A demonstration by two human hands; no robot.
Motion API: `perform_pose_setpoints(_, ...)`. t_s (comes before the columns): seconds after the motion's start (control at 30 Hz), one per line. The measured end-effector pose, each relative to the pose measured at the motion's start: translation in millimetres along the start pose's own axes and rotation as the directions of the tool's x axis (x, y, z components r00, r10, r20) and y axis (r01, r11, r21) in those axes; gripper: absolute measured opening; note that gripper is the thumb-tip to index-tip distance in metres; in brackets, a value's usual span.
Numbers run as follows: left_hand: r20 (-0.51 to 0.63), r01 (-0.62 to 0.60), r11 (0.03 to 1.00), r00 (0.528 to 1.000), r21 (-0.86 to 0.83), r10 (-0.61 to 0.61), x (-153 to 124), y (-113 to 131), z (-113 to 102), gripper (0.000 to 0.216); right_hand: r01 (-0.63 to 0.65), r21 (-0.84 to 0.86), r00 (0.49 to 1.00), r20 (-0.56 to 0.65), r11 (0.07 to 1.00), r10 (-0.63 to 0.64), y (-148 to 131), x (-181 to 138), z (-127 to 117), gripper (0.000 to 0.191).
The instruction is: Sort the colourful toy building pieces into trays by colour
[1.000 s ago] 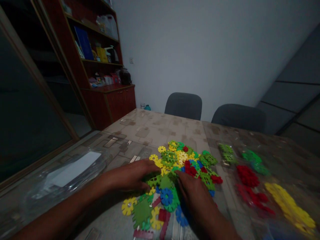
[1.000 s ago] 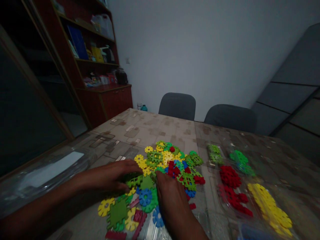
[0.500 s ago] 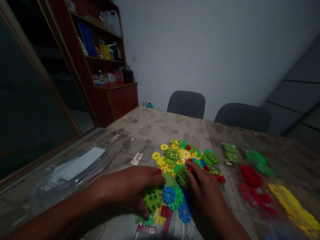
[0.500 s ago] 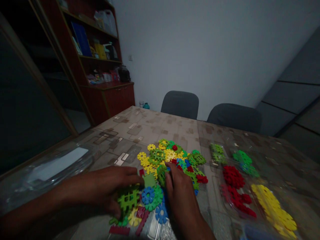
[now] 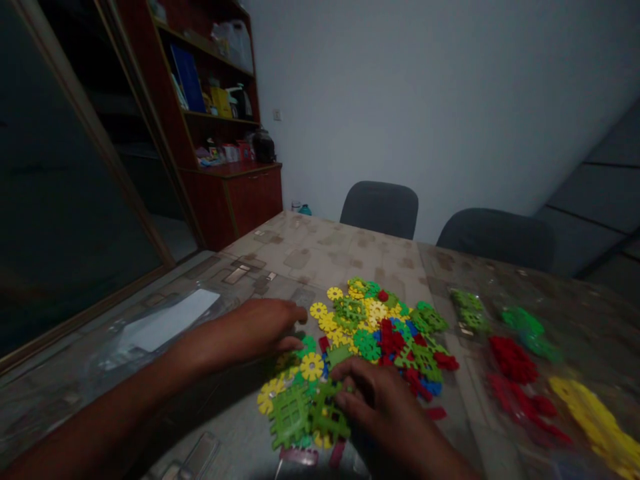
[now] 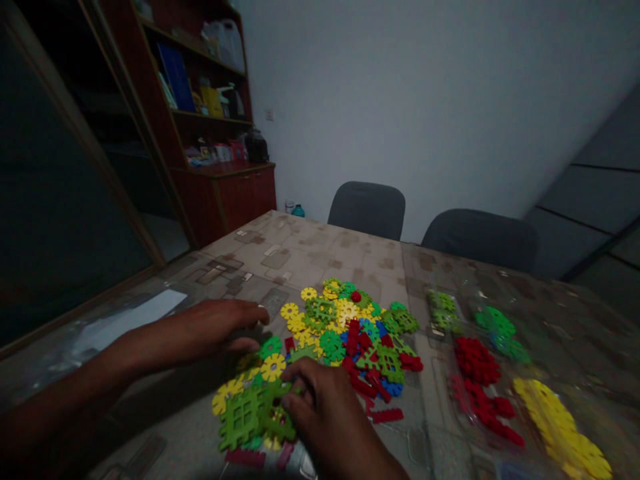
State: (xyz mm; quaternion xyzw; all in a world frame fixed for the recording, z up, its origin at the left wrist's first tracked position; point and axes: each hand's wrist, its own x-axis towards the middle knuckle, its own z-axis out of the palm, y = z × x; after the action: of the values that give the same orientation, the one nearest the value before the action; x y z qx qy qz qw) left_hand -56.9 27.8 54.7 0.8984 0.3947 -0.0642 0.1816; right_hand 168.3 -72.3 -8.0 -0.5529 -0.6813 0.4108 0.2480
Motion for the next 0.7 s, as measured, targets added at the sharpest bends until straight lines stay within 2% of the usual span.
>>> perform_pose_setpoints(0.07,0.000,-0.006,1.000,1.000,-0.001,0.006,2,-3,0,0.020,0.019,0.007,0.998,0.056,1.000,-0.019,-8,5,13,0.023)
perform_pose_setpoints(0.17,0.045,-0.041,0.999,0.998,-0.025,0.042,5,-5,2,0.018,0.096,-0.075,0.991,0.105,0.993,-0.088,-16,13,29,0.025)
perform_pose_setpoints(0.33,0.047,-0.040,0.999,0.998,-0.033,0.041,8,-7,4,0.025,0.164,-0.275,0.982,0.133,0.947,-0.131,-18,16,31,0.033)
perform_pose_setpoints(0.47,0.068,-0.038,0.999,0.997,0.014,0.037,11,-11,6,0.016,0.284,-0.393,0.941,0.287,0.874,-0.177,-15,19,33,0.067)
perform_pose_setpoints(0.53,0.091,-0.012,0.999,0.996,0.049,0.008,13,-12,8,0.020,0.330,-0.458,0.921,0.347,0.825,-0.176,-14,22,38,0.080)
perform_pose_setpoints(0.63,0.132,0.008,0.997,0.991,0.078,-0.018,14,-12,10,0.032,0.338,-0.500,0.923,0.340,0.797,-0.179,-16,25,43,0.089)
perform_pose_setpoints(0.7,0.137,0.024,0.996,0.990,0.090,-0.037,15,-12,9,0.033,0.330,-0.495,0.927,0.330,0.804,-0.178,-20,24,43,0.085)
